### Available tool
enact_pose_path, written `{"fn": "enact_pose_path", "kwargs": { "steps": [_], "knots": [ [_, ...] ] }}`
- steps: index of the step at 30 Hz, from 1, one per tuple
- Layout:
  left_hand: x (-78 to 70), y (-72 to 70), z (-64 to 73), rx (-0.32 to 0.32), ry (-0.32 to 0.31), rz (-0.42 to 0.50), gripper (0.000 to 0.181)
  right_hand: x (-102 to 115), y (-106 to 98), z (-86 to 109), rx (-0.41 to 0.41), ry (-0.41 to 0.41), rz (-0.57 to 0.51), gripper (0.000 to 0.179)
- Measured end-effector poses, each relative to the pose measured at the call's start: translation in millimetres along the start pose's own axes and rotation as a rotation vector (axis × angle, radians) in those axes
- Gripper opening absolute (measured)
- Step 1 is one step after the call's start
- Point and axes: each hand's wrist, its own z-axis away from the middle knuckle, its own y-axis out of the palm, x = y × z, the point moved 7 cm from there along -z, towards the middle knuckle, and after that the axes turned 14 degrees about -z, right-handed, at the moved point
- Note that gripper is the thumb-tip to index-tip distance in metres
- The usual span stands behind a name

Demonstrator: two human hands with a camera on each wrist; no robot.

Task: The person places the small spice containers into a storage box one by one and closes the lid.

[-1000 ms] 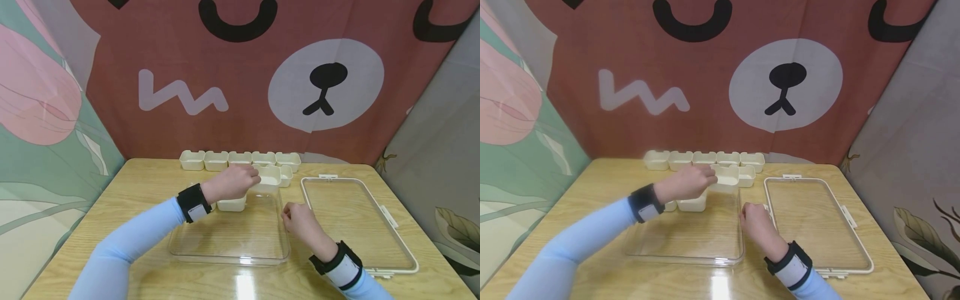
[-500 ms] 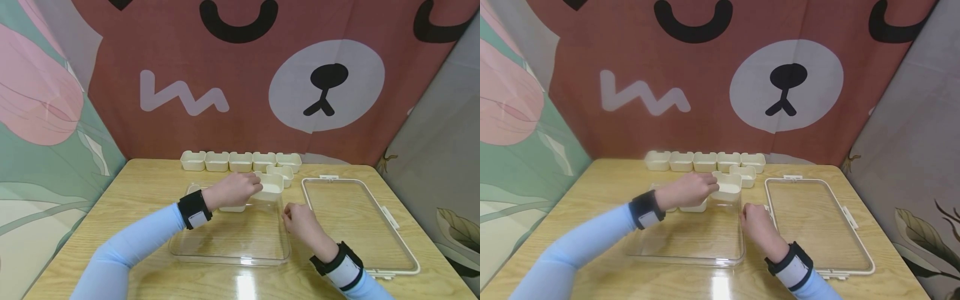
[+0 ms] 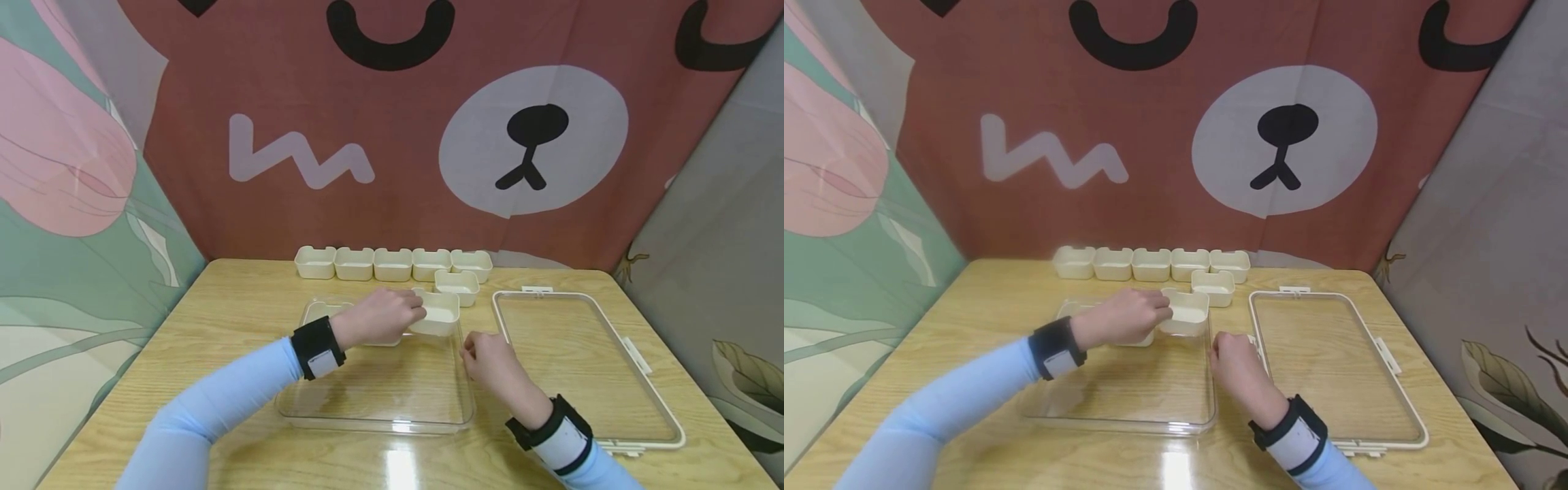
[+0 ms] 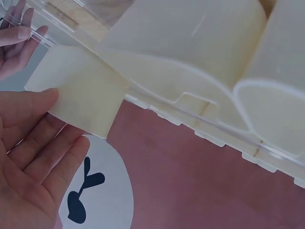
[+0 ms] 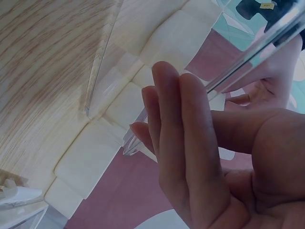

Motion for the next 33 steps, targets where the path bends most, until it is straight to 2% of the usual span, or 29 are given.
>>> {"fn": "enact_pose_path", "kwargs": {
  "steps": [14, 23, 33],
  "knots": [
    [-6.6, 10.5, 1.9, 0.009, -0.010, 0.002, 0.019, -0.6, 0.8, 0.3, 0.003, 0.010, -0.001, 0.008],
    [-9.2, 18.3, 0.5, 0.053, -0.009, 0.004, 0.022, -1.2, 0.9, -0.5, 0.000, 0.008, -0.007, 0.008],
    [-12.4, 24.0, -0.3, 0.056, -0.006, -0.008, 0.023, -0.7, 0.1, -1.5, 0.003, 0.015, -0.006, 0.008]
  ]
}}
